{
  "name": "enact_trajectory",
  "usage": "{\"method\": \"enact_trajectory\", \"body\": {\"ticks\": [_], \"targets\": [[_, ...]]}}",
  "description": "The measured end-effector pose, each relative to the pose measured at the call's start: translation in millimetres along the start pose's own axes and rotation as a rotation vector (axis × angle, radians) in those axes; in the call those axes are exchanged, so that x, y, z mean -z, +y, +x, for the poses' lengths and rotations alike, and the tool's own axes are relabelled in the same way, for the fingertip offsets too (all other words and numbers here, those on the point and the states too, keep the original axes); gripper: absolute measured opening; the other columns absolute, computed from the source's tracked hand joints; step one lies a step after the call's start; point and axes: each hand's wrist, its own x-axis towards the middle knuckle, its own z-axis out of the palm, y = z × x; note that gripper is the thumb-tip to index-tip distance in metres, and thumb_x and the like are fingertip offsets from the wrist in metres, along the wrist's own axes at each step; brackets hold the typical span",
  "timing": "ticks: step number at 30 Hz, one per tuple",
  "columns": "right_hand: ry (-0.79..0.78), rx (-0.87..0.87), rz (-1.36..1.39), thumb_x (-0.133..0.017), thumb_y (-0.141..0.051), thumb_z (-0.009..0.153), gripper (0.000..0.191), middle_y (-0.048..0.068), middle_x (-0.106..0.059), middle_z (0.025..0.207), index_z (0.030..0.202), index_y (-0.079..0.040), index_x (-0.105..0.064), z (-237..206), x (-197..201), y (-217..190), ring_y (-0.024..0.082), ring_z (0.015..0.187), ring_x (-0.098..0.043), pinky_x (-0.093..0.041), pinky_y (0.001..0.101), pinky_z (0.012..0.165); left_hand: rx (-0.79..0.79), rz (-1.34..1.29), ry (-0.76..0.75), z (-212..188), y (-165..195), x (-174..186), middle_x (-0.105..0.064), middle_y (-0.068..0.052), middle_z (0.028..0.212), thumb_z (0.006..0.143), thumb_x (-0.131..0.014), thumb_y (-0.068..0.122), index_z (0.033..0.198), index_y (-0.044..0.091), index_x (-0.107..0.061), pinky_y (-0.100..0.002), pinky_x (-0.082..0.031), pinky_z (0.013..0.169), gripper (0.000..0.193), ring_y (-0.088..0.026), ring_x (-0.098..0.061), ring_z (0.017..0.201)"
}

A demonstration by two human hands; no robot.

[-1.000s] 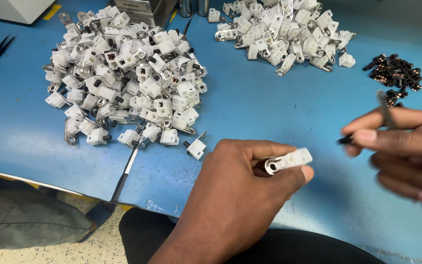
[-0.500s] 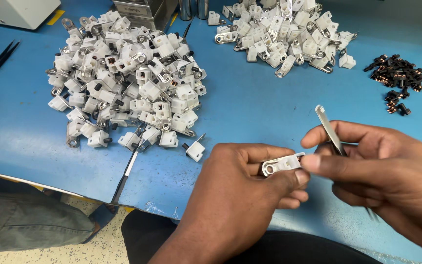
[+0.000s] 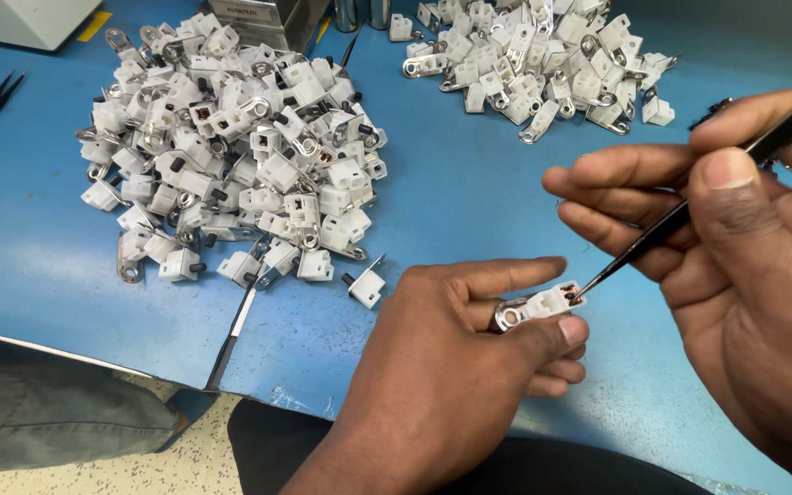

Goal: The person uses tweezers to insert small copper and black components into white plastic housings. They then place the assembled units into a metal jig and operate a press machine to secure the parts.

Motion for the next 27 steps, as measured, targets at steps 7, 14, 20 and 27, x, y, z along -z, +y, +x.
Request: {"method": "enact_trajectory", "body": {"ticks": [7,14,20,27], "targets": [[-0.072,0.180,-0.299,-0.025,-0.026,0.111,0.032,0.023,-0.068,0.112,0.120,-0.002,-0.045,-4,-17,-8,0.034,0.115,-0.075,-0.058,0.0473,0.099,0.022,0.085,-0.003,5,13,-1,-0.082,-0.009,0.085,0.091,-0.072,0.014,0.121,0.002,-0.077,-0.025,-0.066,0.068,0.033,-0.011,-0.079,0.075],[-0.106,0.164,-0.346,-0.033,-0.024,0.111,0.025,0.020,-0.073,0.110,0.118,-0.001,-0.038,-3,-30,-14,0.030,0.108,-0.075,-0.061,0.0448,0.093,0.076,0.055,0.013,9,12,-2,-0.083,-0.009,0.084,0.091,-0.073,0.014,0.112,0.001,-0.081,-0.026,-0.065,0.067,0.026,-0.011,-0.077,0.072],[0.016,0.004,-0.021,-0.035,-0.021,0.113,0.019,0.017,-0.067,0.106,0.118,-0.005,-0.044,-2,0,17,0.025,0.093,-0.074,-0.067,0.0444,0.089,0.062,0.131,0.019,13,9,2,-0.084,-0.008,0.084,0.089,-0.074,0.017,0.112,0.004,-0.081,-0.027,-0.063,0.067,0.028,-0.009,-0.076,0.070],[0.241,-0.081,-0.590,-0.067,-0.018,0.105,0.035,0.011,-0.065,0.110,0.135,-0.003,-0.056,87,90,103,0.015,0.068,-0.055,-0.047,0.0337,0.056,-0.084,0.646,0.506,28,41,53,-0.078,-0.002,0.098,0.090,-0.071,0.026,0.135,0.033,-0.068,-0.032,-0.060,0.061,0.046,-0.012,-0.074,0.068]]}}
